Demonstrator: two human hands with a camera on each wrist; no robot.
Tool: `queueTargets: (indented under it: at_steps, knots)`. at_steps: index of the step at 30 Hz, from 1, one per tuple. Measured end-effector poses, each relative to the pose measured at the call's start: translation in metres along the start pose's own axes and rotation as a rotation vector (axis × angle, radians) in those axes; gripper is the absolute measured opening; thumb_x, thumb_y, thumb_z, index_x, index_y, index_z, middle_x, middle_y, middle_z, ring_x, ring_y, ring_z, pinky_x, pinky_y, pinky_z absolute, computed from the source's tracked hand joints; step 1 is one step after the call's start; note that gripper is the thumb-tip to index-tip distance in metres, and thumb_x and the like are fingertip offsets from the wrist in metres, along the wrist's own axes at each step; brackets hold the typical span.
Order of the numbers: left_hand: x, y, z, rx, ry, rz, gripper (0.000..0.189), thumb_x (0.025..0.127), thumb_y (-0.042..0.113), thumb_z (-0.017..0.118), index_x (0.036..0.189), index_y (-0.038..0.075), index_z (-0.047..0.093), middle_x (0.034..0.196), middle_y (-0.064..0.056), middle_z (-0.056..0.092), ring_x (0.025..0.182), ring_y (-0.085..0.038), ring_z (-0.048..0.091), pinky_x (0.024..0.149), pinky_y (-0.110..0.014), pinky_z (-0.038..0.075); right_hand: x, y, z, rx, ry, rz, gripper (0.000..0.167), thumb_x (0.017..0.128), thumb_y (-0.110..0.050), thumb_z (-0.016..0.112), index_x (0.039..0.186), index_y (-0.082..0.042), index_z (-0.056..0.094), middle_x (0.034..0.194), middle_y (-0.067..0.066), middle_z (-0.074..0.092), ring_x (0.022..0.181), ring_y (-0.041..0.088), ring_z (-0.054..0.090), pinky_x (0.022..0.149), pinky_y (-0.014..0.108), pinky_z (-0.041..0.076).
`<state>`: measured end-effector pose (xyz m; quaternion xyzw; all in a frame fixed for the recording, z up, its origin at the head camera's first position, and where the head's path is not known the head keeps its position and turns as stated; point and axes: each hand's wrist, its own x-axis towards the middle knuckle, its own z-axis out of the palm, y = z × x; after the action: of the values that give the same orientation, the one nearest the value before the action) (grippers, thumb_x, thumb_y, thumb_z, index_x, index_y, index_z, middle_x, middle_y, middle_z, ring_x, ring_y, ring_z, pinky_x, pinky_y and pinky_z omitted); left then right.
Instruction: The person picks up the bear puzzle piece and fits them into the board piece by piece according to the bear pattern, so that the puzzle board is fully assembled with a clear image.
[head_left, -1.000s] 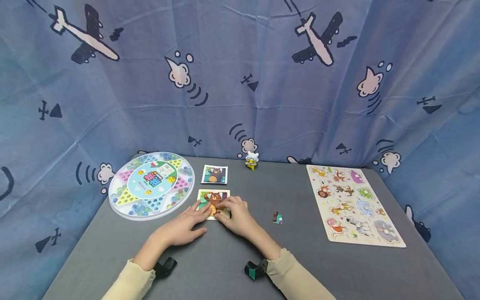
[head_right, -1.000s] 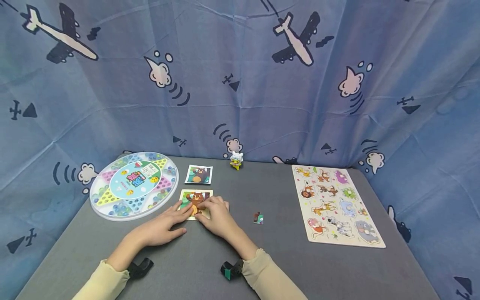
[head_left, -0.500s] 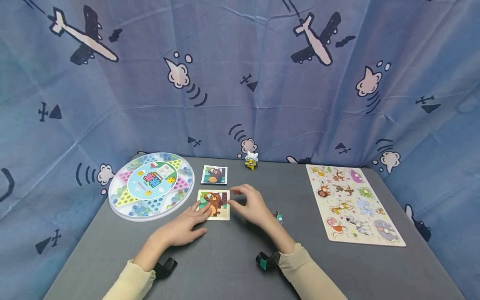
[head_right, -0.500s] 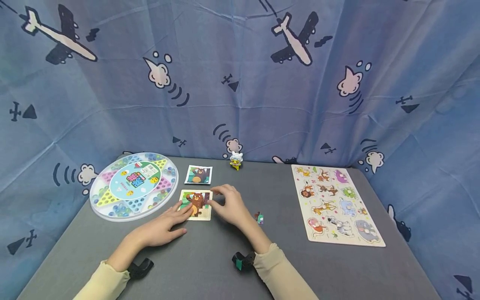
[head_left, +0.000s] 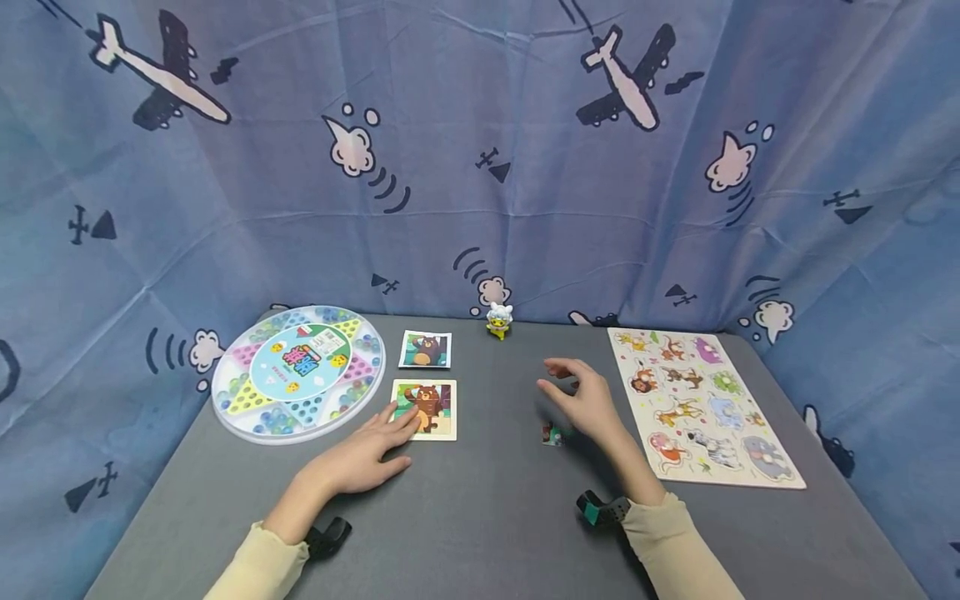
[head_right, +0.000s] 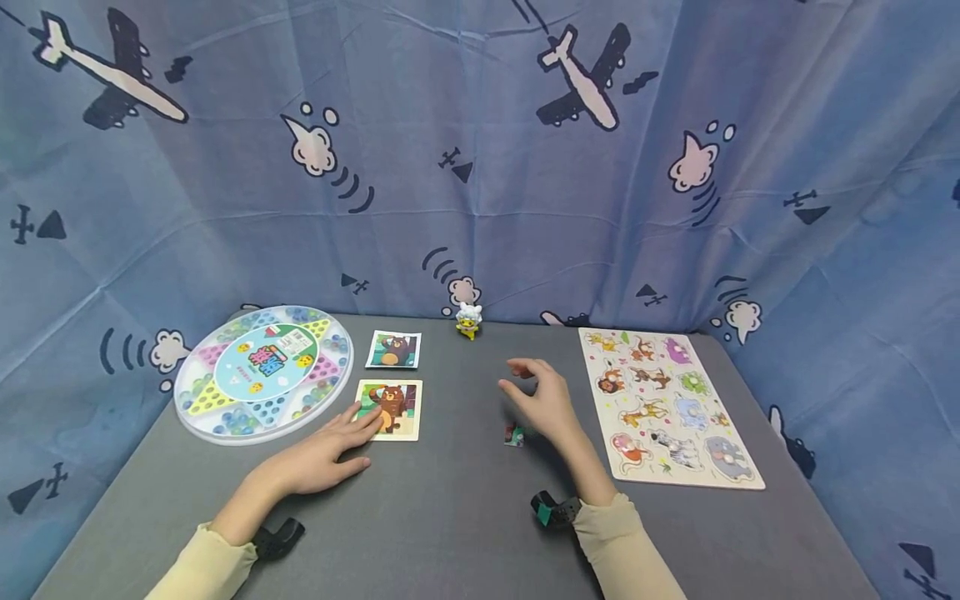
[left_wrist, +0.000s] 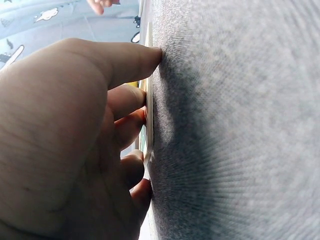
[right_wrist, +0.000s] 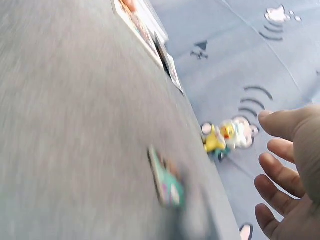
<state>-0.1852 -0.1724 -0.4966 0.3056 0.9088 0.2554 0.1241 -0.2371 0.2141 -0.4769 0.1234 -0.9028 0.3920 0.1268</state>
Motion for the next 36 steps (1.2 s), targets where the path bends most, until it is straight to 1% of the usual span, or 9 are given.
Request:
queueTargets:
  at_steps: [6, 9, 14, 16, 19, 25, 29, 33, 36]
  knots:
    - [0.000, -0.001, 0.000, 0.010, -0.002, -0.003, 0.061, 0.109, 0.027, 0.060, 0.164, 0.008, 0.041, 0.176, -0.008, 0.025, 0.163, -0.044, 0.009, 0.129, -0.064, 0.017, -0.014, 0.019, -0.010, 0.006, 0.014, 0.005, 0.038, 0.096, -0.015, 0.080, 0.130, 0.001, 0.072, 0.117, 0.019, 0.073, 0.110, 0.038, 0.068, 0.093, 0.059, 0.057]
    - [0.000, -0.001, 0.000, 0.008, -0.004, -0.004, 0.061, 0.109, 0.028, 0.060, 0.164, 0.008, 0.041, 0.176, -0.008, 0.025, 0.163, -0.044, 0.009, 0.129, -0.064, 0.017, -0.023, 0.025, -0.012, -0.009, 0.005, 0.025, 0.038, 0.096, -0.015, 0.080, 0.129, 0.002, 0.072, 0.117, 0.019, 0.073, 0.109, 0.037, 0.069, 0.091, 0.056, 0.058]
    - [0.000, -0.001, 0.001, 0.010, -0.006, -0.012, 0.061, 0.109, 0.029, 0.060, 0.164, 0.009, 0.040, 0.176, -0.007, 0.025, 0.163, -0.043, 0.009, 0.129, -0.064, 0.017, -0.038, 0.034, -0.012, -0.069, -0.025, 0.034, 0.037, 0.096, -0.018, 0.081, 0.128, -0.001, 0.073, 0.114, 0.013, 0.074, 0.102, 0.029, 0.070, 0.082, 0.037, 0.057]
    - [0.000, -0.001, 0.001, 0.012, -0.005, -0.015, 0.061, 0.109, 0.029, 0.060, 0.164, 0.009, 0.041, 0.176, -0.007, 0.025, 0.163, -0.043, 0.009, 0.130, -0.064, 0.017, -0.043, 0.035, -0.012, -0.063, -0.033, 0.019, 0.035, 0.095, -0.018, 0.081, 0.126, -0.002, 0.074, 0.112, 0.012, 0.074, 0.098, 0.027, 0.069, 0.077, 0.031, 0.055]
    - [0.000, -0.001, 0.001, 0.010, -0.003, -0.015, 0.061, 0.109, 0.029, 0.060, 0.164, 0.009, 0.041, 0.176, -0.007, 0.025, 0.163, -0.043, 0.008, 0.130, -0.063, 0.016, -0.048, 0.038, -0.013, -0.041, -0.037, -0.025, 0.034, 0.093, -0.016, 0.083, 0.123, -0.002, 0.075, 0.109, 0.010, 0.075, 0.095, 0.025, 0.069, 0.072, 0.026, 0.052]
    - [-0.001, -0.001, 0.001, 0.002, -0.004, -0.018, 0.061, 0.109, 0.028, 0.060, 0.164, 0.008, 0.041, 0.176, -0.007, 0.024, 0.163, -0.043, 0.008, 0.130, -0.064, 0.016, -0.052, 0.046, -0.012, -0.051, -0.082, -0.116, 0.032, 0.091, -0.015, 0.085, 0.121, -0.006, 0.077, 0.108, 0.005, 0.074, 0.092, 0.015, 0.066, 0.070, 0.025, 0.050]
    - [-0.001, -0.001, 0.001, 0.000, -0.008, -0.018, 0.061, 0.109, 0.028, 0.060, 0.164, 0.008, 0.040, 0.176, -0.007, 0.024, 0.163, -0.043, 0.008, 0.130, -0.063, 0.015, -0.052, 0.050, -0.013, -0.045, -0.105, -0.135, 0.034, 0.090, -0.017, 0.086, 0.121, -0.008, 0.077, 0.109, 0.002, 0.073, 0.093, 0.014, 0.064, 0.071, 0.026, 0.050]
    - [0.001, -0.002, 0.001, -0.002, -0.010, -0.008, 0.062, 0.109, 0.027, 0.060, 0.164, 0.007, 0.040, 0.176, -0.008, 0.023, 0.163, -0.044, 0.007, 0.130, -0.063, 0.015, -0.053, 0.052, -0.015, -0.076, -0.147, -0.175, 0.039, 0.086, -0.023, 0.091, 0.121, -0.013, 0.077, 0.116, 0.000, 0.072, 0.102, 0.018, 0.066, 0.082, 0.035, 0.054]
    - [0.001, -0.003, 0.001, -0.001, -0.010, 0.000, 0.063, 0.109, 0.027, 0.061, 0.164, 0.007, 0.039, 0.176, -0.008, 0.023, 0.163, -0.044, 0.007, 0.130, -0.064, 0.015, -0.053, 0.055, -0.017, -0.107, -0.184, -0.206, 0.041, 0.083, -0.026, 0.093, 0.120, -0.016, 0.078, 0.119, -0.001, 0.070, 0.110, 0.021, 0.066, 0.090, 0.042, 0.055]
